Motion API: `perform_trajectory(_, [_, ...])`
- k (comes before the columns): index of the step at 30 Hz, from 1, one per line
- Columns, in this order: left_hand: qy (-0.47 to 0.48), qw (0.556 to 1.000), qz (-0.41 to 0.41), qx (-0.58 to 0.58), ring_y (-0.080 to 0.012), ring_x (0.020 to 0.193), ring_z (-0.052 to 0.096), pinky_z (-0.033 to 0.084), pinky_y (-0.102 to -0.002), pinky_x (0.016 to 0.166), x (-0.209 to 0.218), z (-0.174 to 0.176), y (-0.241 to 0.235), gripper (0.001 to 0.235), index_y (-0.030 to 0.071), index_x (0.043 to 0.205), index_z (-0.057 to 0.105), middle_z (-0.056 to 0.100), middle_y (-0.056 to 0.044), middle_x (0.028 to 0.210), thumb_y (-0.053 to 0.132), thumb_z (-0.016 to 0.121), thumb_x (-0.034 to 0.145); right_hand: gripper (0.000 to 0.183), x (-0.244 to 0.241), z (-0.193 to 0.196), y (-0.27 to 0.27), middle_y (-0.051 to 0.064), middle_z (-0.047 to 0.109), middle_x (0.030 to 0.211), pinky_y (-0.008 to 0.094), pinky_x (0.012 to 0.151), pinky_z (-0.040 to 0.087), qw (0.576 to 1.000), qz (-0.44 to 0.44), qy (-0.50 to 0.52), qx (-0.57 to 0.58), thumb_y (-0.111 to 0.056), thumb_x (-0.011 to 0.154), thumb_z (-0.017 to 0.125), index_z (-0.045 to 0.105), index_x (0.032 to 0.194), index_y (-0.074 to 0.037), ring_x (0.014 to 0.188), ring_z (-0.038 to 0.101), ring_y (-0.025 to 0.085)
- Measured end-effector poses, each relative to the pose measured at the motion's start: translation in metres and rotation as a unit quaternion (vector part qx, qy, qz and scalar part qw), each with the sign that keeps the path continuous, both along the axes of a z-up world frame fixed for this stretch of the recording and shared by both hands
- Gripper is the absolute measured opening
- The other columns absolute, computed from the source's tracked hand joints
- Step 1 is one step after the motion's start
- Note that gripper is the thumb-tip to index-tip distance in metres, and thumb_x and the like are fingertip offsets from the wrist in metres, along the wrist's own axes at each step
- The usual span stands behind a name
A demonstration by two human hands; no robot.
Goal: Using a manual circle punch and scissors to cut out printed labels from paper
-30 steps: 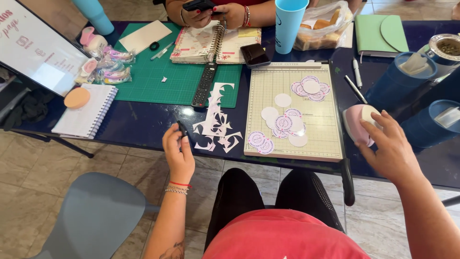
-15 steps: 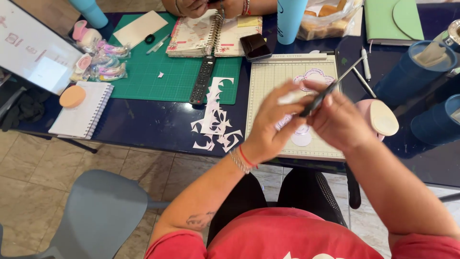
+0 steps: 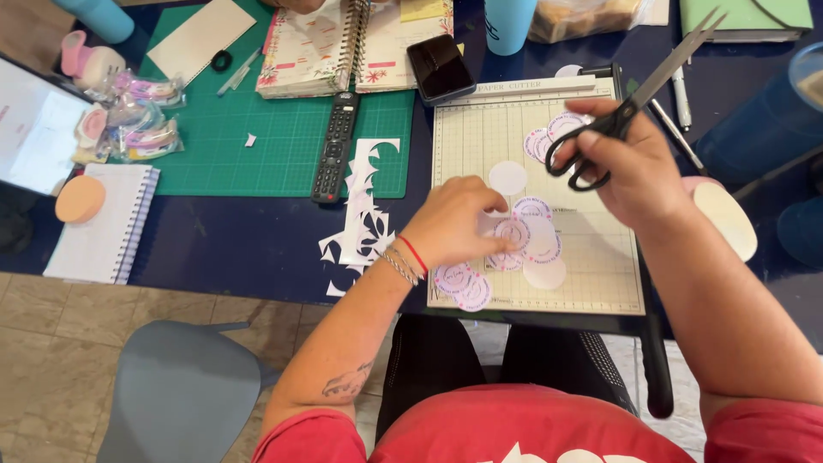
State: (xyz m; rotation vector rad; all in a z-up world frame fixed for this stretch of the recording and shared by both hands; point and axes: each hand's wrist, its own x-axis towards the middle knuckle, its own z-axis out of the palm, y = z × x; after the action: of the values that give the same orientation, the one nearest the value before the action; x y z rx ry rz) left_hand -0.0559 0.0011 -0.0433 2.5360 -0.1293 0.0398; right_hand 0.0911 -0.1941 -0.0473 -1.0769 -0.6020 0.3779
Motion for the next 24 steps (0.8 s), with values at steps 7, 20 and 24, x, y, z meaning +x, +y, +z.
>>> perform_trajectory(7, [0.014,0.998,-0.024,0.054,-0.0238,0.104,0.057,0.045,-0.044,0.091,0.016,-0.017,-0.005,0.048,0.017,0.104,0.071,0.058,-0.001,0.101,0.043,0.086,0.068,0.038,-0.004,-0.017,0.002,0.013,0.072,0.091,0.017,0.060,0.057,0.994,0.038,0.094,-0.029,0.001,0.091,0.062,0.058,0.130,0.001,0.091,0.076,0.019])
perform_trajectory(20, [-0.025,0.879,-0.010,-0.476,-0.0111,0.070,0.067,0.057,-0.021,0.059,0.044,0.008,0.012,0.038,0.000,0.126,0.066,0.068,-0.011,0.092,0.000,0.068,0.088,0.064,0.003,-0.044,-0.004,0.022,0.072,0.101,0.031,0.071,0.067,0.996,-0.078,0.047,0.005,0.007,0.081,0.077,0.055,0.141,0.005,0.089,0.076,0.027])
perform_trajectory(24, [-0.127,0.829,0.024,-0.544,-0.0138,0.070,0.071,0.058,-0.021,0.057,0.056,-0.008,0.004,0.042,0.000,0.127,0.059,0.068,-0.013,0.096,-0.003,0.073,0.087,0.068,0.003,-0.038,-0.012,0.023,0.075,0.080,0.028,0.047,0.054,0.992,-0.059,-0.057,-0.100,-0.043,0.077,0.081,0.067,0.127,0.001,0.057,0.072,0.021])
